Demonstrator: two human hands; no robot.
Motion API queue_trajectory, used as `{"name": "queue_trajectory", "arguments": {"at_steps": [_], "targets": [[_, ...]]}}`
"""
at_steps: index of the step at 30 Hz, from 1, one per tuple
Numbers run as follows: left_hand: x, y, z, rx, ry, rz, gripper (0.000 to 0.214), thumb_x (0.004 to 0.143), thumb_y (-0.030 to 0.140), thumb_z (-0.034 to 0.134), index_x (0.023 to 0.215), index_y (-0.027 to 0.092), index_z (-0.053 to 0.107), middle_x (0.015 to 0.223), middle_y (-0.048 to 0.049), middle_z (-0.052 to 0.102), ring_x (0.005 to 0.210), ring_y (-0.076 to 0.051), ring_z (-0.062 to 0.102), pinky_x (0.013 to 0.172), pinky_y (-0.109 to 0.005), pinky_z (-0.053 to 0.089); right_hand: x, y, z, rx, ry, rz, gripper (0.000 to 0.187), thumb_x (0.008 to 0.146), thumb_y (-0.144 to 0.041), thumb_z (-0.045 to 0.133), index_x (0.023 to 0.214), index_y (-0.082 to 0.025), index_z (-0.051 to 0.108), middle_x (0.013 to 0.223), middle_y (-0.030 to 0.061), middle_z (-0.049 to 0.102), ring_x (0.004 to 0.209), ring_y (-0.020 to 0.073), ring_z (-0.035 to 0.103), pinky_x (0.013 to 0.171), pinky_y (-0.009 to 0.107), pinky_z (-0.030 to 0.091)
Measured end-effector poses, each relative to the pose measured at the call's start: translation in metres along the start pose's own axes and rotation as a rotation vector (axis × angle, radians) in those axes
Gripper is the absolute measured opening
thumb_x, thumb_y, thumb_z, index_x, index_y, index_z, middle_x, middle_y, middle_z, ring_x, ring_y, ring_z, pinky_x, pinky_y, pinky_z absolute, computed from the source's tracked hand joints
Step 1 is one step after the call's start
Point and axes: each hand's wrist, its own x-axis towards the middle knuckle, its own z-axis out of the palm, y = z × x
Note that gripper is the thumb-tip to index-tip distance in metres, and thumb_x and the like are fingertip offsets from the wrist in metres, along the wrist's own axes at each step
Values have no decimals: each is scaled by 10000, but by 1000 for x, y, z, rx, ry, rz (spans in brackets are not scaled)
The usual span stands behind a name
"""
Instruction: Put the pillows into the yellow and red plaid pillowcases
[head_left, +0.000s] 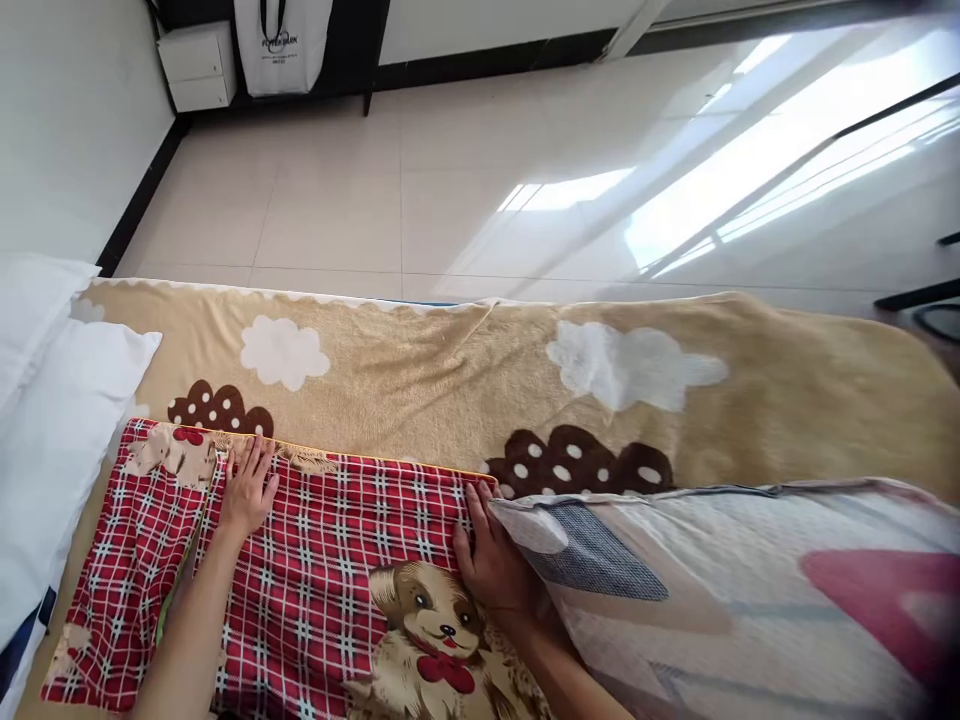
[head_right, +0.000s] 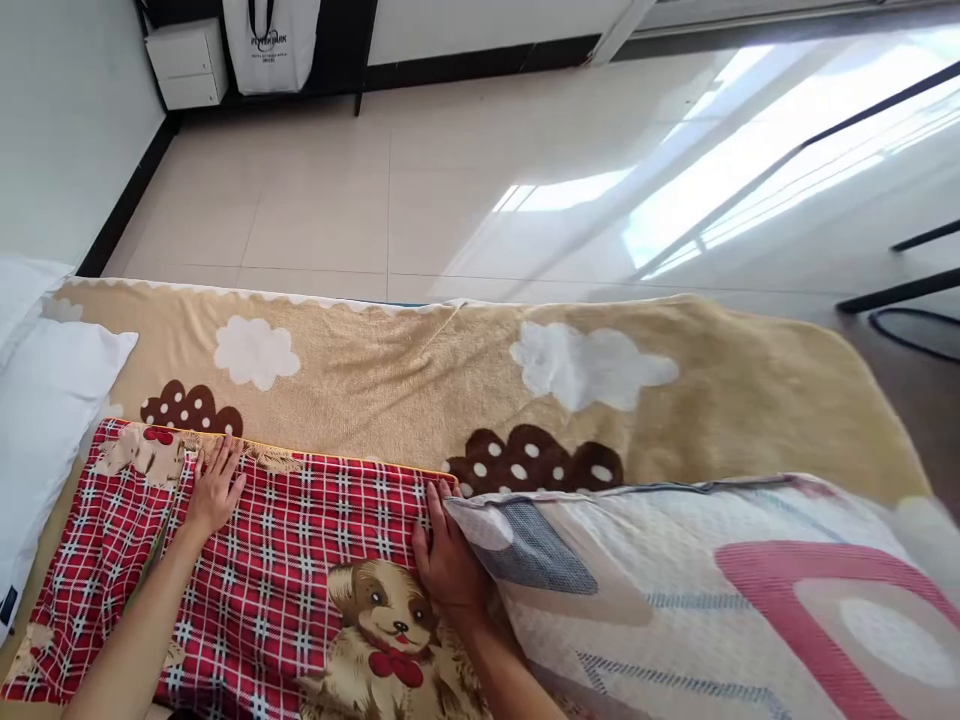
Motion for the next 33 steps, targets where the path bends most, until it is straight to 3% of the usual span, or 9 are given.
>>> {"name": "queue_trajectory", "arguments": {"at_steps": [8, 15, 18, 21, 24, 26, 29, 31, 33], "targets": [[-26, -7, -4, 148, 103, 95, 559, 1010, 220, 253, 1549, 237, 106, 1593, -58, 265, 1475, -207, 262, 1211, -477, 271, -2, 3, 8, 35, 39, 32, 651, 968, -310, 344, 1572, -219, 119, 1564, 95, 354, 1466, 279, 266, 1185, 520, 273], [-85, -29, -14, 177, 63, 179, 612, 1007, 360, 318, 1553, 259, 60, 1593, -49, 277, 1466, -221, 285, 1198, -491, 296, 0, -2, 7, 34, 61, 47, 650, 964, -308, 345, 1571, -221, 132, 1540, 90, 395, 1447, 265, 312, 1189, 492, 270], [-102, -9, -17, 156, -10, 245, 642, 1003, 378, 318, 1555, 248, 18, 1590, -58, 281, 1467, -213, 283, 1194, -507, 302, 1, -4, 6, 16, 54, 47, 630, 968, -307, 338, 1565, -199, 172, 1510, 103, 440, 1420, 258, 361, 1184, 467, 281], [-107, 26, -15, 113, -100, 302, 670, 978, 375, 372, 1558, 277, 52, 1603, -36, 240, 1474, -216, 267, 1193, -527, 298, 5, -1, 5, 4, 57, 57, 612, 971, -315, 330, 1555, -175, 216, 1481, 116, 476, 1391, 256, 403, 1162, 441, 318], [-103, 64, -5, 75, -85, 152, 702, 937, 285, 407, 1562, 231, 90, 1614, -54, 183, 1491, -245, 207, 1213, -558, 239, 12, -4, 1, 2, 34, 86, 601, 969, -318, 326, 1545, -163, 253, 1457, 120, 505, 1375, 263, 425, 1127, 423, 365], [-102, 84, 5, 25, -36, 48, 681, 951, 262, 352, 1562, 203, 57, 1617, -62, 166, 1498, -236, 172, 1224, -547, 220, 11, -24, -3, -14, 28, 167, 599, 971, -313, 316, 1548, -166, 248, 1455, 130, 507, 1365, 284, 438, 1099, 458, 390], [-105, 99, 22, -65, -29, 107, 626, 1000, 347, 255, 1554, 255, -21, 1622, -24, 151, 1499, -209, 166, 1220, -537, 240, -17, -88, -3, -27, 67, 259, 605, 987, -334, 293, 1565, -203, 172, 1515, 133, 430, 1392, 314, 401, 1097, 561, 355], [-110, 93, 30, -77, -76, 197, 602, 1009, 408, 229, 1545, 316, -30, 1622, 6, 145, 1495, -200, 187, 1208, -546, 257, -53, -136, 4, 23, 3, 52, 609, 996, -315, 300, 1570, -260, 104, 1567, 76, 352, 1429, 262, 350, 1146, 524, 301], [-114, 69, 29, -35, -125, 230, 585, 1007, 457, 231, 1539, 359, 8, 1618, 14, 160, 1489, -209, 216, 1197, -564, 262, -92, -164, 9, 23, -39, -166, 622, 985, -300, 346, 1565, -294, 120, 1572, 38, 342, 1428, 230, 354, 1148, 452, 306]]}}
